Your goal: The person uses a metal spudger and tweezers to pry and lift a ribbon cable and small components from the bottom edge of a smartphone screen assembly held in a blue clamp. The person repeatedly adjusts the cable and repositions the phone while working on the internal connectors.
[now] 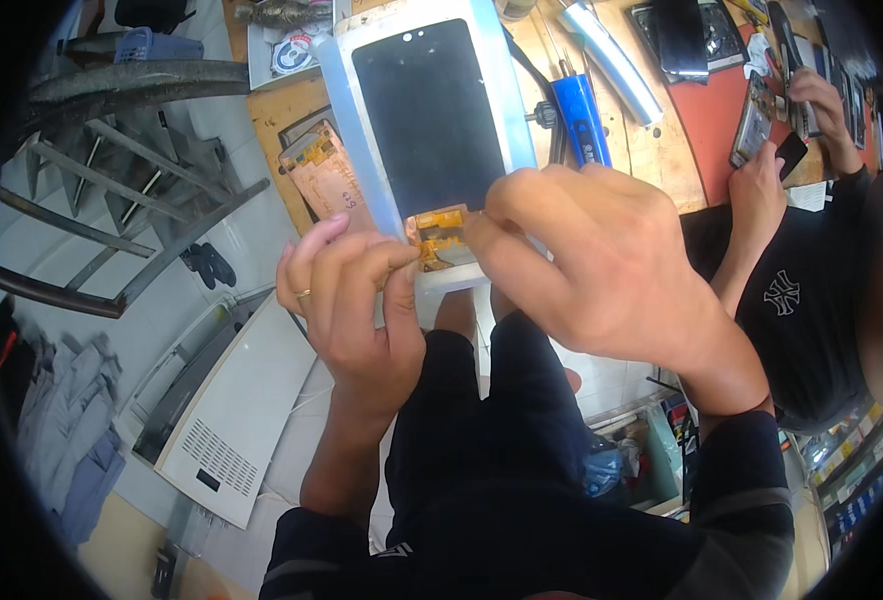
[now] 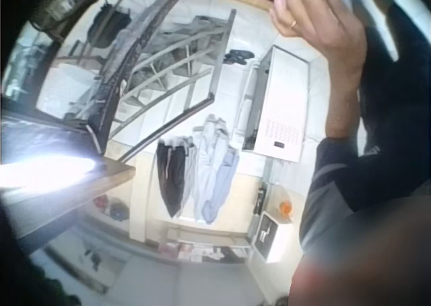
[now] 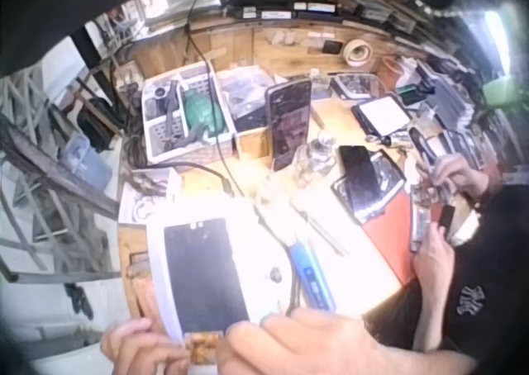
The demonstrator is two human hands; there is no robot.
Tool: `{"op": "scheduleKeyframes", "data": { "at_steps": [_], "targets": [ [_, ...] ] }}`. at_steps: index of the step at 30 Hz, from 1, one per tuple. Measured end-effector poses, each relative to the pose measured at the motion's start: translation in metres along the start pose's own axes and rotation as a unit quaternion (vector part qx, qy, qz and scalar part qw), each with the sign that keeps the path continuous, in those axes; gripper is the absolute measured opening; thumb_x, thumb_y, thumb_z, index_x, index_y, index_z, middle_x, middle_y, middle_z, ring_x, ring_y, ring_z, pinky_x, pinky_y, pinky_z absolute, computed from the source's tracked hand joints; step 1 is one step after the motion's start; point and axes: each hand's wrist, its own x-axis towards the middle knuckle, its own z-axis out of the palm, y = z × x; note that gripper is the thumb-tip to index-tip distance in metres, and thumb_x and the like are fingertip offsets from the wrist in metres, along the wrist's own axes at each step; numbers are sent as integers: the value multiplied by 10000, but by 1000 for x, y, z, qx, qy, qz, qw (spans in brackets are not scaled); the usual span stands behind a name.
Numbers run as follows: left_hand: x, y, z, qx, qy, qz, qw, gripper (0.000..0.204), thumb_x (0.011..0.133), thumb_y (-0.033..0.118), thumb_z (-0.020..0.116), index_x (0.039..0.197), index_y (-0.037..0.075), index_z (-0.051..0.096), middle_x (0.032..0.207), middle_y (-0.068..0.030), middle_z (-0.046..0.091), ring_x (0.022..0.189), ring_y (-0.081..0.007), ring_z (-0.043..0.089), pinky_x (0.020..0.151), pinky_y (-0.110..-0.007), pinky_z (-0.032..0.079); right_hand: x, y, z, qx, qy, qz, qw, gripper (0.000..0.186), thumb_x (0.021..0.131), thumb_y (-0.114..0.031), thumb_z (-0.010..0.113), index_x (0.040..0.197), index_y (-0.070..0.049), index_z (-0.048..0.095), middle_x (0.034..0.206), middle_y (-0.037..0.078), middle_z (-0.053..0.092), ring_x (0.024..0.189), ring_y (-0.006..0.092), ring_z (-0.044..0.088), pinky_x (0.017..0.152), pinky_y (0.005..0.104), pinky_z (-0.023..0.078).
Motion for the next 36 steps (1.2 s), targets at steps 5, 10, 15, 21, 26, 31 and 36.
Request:
{"op": "scheduleKeyframes", "data": {
  "at_steps": [5,10,15,21,26,31,36],
  "targets": [
    [2,-1,-4,14,-13,18,1000,50,1007,90,751,1056,81,744,1127,-83,743,1328,-359,621,1186,-506,344,2,0,1,-2,4,0,1000,247,743,-93,789,971,-12,741,939,60,634,720,190,678,596,312,529],
    [5,-5,-2,7,-9,22,1000,44,1009,93,751,1051,82,740,1125,-83,748,1330,-362,621,1186,-514,342,4,2,2,-2,-3,9,1000,233,749,-89,791,965,-15,740,921,53,624,707,180,660,594,308,519],
    [5,-5,0,-7,-5,5,1000,29,1007,113,736,1026,130,750,1083,-37,740,1323,-329,625,1238,-576,263,2,6,2,12,0,7,1000,240,752,-90,793,976,-18,748,929,52,638,725,183,669,597,304,521],
    [5,-4,-1,-4,-7,6,1000,36,1002,107,729,1020,130,750,1077,-37,738,1325,-332,624,1242,-575,256,0,3,4,18,8,12,1000,232,755,-85,797,972,-22,749,948,50,661,742,192,683,601,305,531],
    [4,-4,-1,-5,-8,6,1000,39,998,107,729,1018,131,753,1071,-36,735,1320,-335,625,1240,-578,255,2,5,3,30,-6,21,999,222,756,-77,799,960,-14,741,942,52,652,733,193,679,603,316,545],
    [4,-4,-1,-1,-8,8,1000,44,989,105,736,1020,130,756,1069,-35,735,1318,-338,624,1237,-579,257,3,-1,2,16,-7,22,1000,196,758,-69,792,935,-14,728,929,55,633,722,188,675,595,316,544],
    [4,-4,-1,4,-11,12,1000,42,988,106,740,1021,128,755,1071,-35,735,1326,-338,621,1237,-576,255,3,-1,2,11,-11,15,1000,193,747,-72,790,914,-11,717,918,52,622,721,183,673,590,312,545]
  ]
}}
